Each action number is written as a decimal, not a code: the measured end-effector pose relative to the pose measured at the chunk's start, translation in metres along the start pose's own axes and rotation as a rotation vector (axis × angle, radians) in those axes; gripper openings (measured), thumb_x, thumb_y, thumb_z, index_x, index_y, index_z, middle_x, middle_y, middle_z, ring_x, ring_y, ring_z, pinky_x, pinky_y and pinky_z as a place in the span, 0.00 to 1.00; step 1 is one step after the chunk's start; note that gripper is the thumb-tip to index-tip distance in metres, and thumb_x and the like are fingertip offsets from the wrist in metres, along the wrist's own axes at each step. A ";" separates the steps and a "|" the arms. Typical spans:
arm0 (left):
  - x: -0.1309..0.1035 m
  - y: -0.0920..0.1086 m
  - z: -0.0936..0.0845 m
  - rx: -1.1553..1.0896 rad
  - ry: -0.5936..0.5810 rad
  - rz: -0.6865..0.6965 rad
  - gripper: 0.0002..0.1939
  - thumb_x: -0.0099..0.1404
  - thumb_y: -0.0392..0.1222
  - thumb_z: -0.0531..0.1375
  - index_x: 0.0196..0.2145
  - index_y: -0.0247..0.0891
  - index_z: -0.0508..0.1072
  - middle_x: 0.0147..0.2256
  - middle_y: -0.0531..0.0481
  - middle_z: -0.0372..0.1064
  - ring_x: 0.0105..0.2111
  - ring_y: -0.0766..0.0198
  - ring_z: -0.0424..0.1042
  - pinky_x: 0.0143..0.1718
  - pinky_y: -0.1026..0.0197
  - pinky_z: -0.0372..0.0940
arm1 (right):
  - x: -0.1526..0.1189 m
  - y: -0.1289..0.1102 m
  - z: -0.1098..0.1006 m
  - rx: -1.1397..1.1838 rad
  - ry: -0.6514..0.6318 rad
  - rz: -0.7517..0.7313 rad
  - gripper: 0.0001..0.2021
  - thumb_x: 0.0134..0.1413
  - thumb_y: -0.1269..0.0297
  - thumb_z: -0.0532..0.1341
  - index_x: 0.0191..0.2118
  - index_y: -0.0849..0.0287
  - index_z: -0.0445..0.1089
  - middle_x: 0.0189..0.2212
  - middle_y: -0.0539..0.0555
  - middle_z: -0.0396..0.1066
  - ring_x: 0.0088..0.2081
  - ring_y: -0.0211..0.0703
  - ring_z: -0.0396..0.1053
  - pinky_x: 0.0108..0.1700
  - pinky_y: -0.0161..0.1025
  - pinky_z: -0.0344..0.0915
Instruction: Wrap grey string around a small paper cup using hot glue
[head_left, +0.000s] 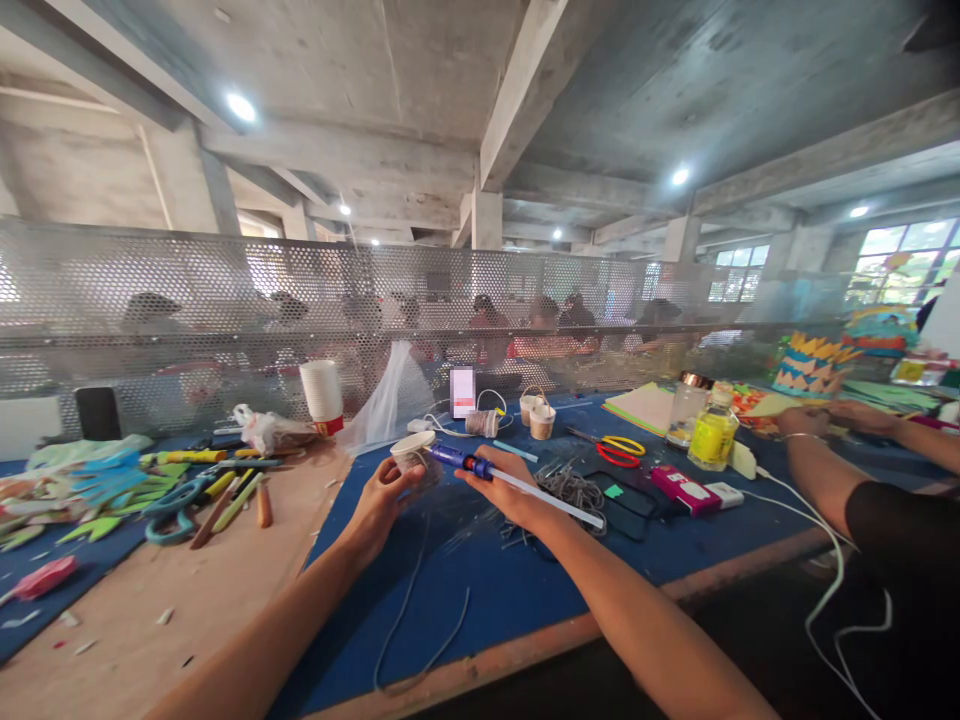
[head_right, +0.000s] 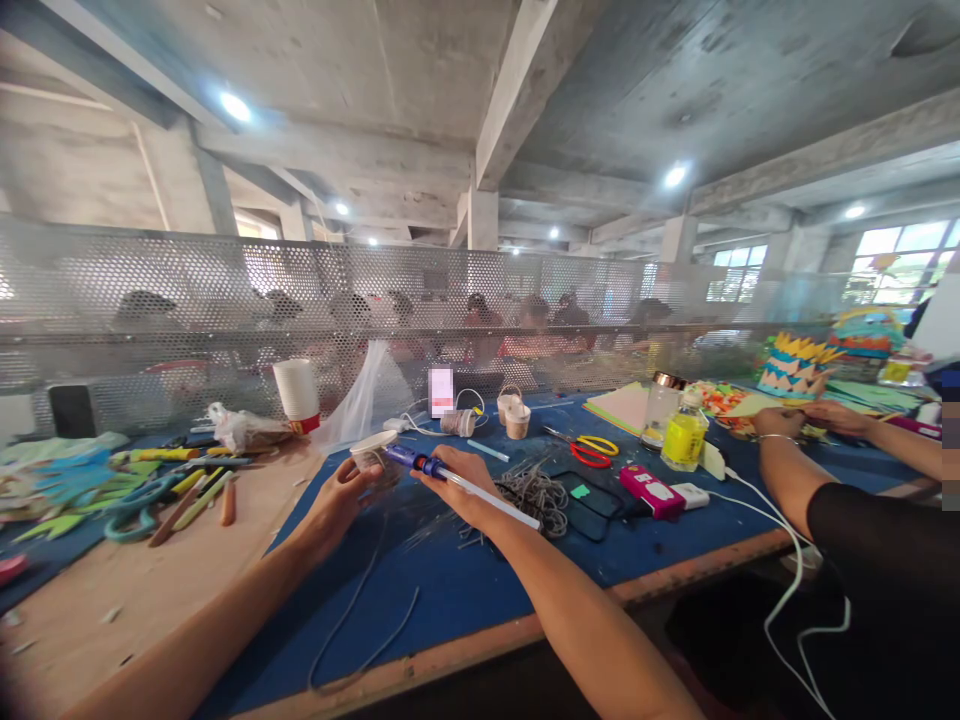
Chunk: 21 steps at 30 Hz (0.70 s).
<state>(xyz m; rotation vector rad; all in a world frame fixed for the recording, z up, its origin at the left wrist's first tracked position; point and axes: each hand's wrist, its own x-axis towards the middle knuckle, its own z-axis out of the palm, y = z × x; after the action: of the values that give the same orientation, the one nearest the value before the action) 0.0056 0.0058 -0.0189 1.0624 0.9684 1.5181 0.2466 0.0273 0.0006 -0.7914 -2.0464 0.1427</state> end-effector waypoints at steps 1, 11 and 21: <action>0.000 0.000 0.000 -0.001 0.003 -0.001 0.32 0.52 0.51 0.78 0.52 0.40 0.77 0.51 0.41 0.81 0.49 0.48 0.81 0.51 0.50 0.74 | 0.000 -0.001 -0.001 -0.003 -0.002 0.002 0.16 0.68 0.48 0.64 0.35 0.55 0.69 0.28 0.48 0.72 0.29 0.40 0.68 0.33 0.34 0.58; 0.001 0.000 -0.001 0.011 -0.009 -0.003 0.32 0.53 0.51 0.77 0.53 0.39 0.76 0.51 0.40 0.80 0.49 0.47 0.81 0.51 0.50 0.74 | 0.001 0.000 0.000 0.013 -0.013 0.022 0.16 0.67 0.48 0.65 0.35 0.55 0.69 0.28 0.48 0.72 0.29 0.40 0.68 0.32 0.34 0.58; 0.002 -0.002 -0.001 0.018 -0.004 -0.001 0.32 0.51 0.52 0.77 0.52 0.41 0.77 0.50 0.42 0.82 0.48 0.48 0.82 0.51 0.50 0.74 | -0.001 0.005 0.006 0.011 -0.029 -0.007 0.15 0.68 0.48 0.64 0.37 0.55 0.70 0.29 0.48 0.73 0.30 0.41 0.69 0.34 0.35 0.59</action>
<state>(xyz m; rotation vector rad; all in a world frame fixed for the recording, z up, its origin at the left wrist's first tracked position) 0.0045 0.0078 -0.0208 1.0770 0.9816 1.5080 0.2448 0.0313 -0.0055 -0.7798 -2.0741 0.1619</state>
